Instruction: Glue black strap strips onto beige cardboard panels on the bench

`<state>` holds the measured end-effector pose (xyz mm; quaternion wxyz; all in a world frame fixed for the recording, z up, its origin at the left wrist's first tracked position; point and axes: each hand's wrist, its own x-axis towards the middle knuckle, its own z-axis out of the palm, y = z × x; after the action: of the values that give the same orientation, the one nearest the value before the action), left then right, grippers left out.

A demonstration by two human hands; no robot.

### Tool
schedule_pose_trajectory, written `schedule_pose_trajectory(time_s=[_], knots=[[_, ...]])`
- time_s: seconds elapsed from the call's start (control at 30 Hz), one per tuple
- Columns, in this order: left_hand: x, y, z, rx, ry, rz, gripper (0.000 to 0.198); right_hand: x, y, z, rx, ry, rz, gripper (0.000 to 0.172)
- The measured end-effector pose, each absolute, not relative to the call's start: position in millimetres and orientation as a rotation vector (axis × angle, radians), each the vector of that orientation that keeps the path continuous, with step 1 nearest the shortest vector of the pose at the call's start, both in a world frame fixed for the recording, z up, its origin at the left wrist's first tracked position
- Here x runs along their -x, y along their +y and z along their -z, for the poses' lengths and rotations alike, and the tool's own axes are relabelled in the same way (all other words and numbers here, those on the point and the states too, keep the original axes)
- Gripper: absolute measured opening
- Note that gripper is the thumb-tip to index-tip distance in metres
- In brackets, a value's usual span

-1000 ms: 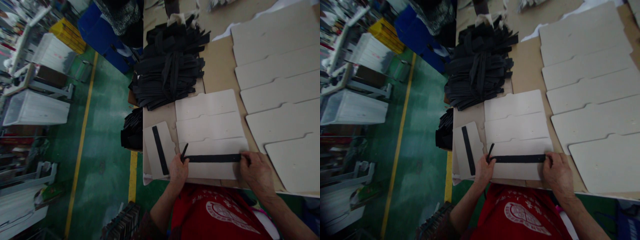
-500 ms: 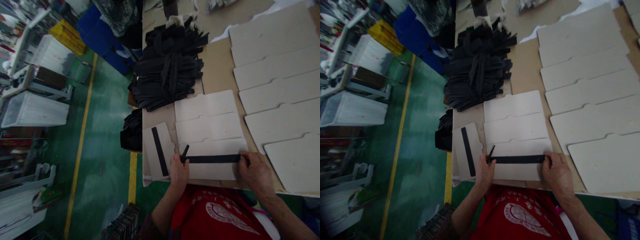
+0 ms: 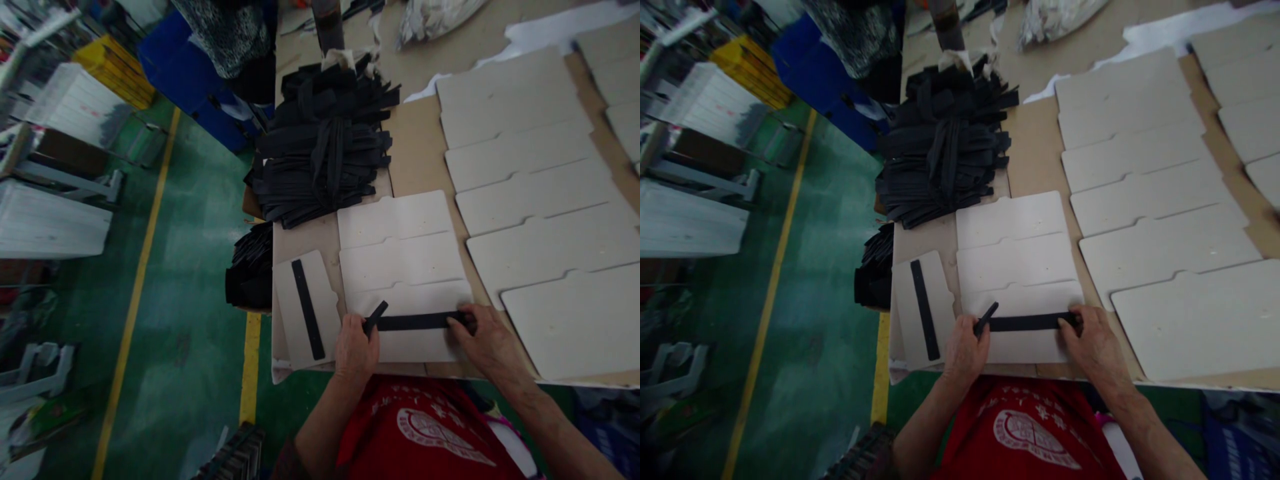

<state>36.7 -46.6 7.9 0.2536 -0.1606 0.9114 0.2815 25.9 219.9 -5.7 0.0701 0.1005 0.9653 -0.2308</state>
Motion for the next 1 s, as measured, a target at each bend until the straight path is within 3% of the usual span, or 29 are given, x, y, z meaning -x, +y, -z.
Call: schedule_pose_trajectory(time_s=[0.1, 0.7, 0.9, 1.0], knots=[[-35, -46, -7, 0.439, 2.467, -0.779, 0.028, -25, 222, 10, -0.286, 2.889, 0.72, 0.037], [-30, -50, -8, 0.41, 2.463, -0.737, 0.027, -20, 224, 21, -0.321, 2.91, 0.901, 0.025], [-40, -70, -48, 0.436, 2.325, -1.128, 0.032, -24, 211, -26, -0.469, 2.764, 1.064, 0.035], [-45, -78, -58, 0.382, 2.003, -1.502, 0.049, -24, 176, -56, -0.48, 2.54, 1.183, 0.042]])
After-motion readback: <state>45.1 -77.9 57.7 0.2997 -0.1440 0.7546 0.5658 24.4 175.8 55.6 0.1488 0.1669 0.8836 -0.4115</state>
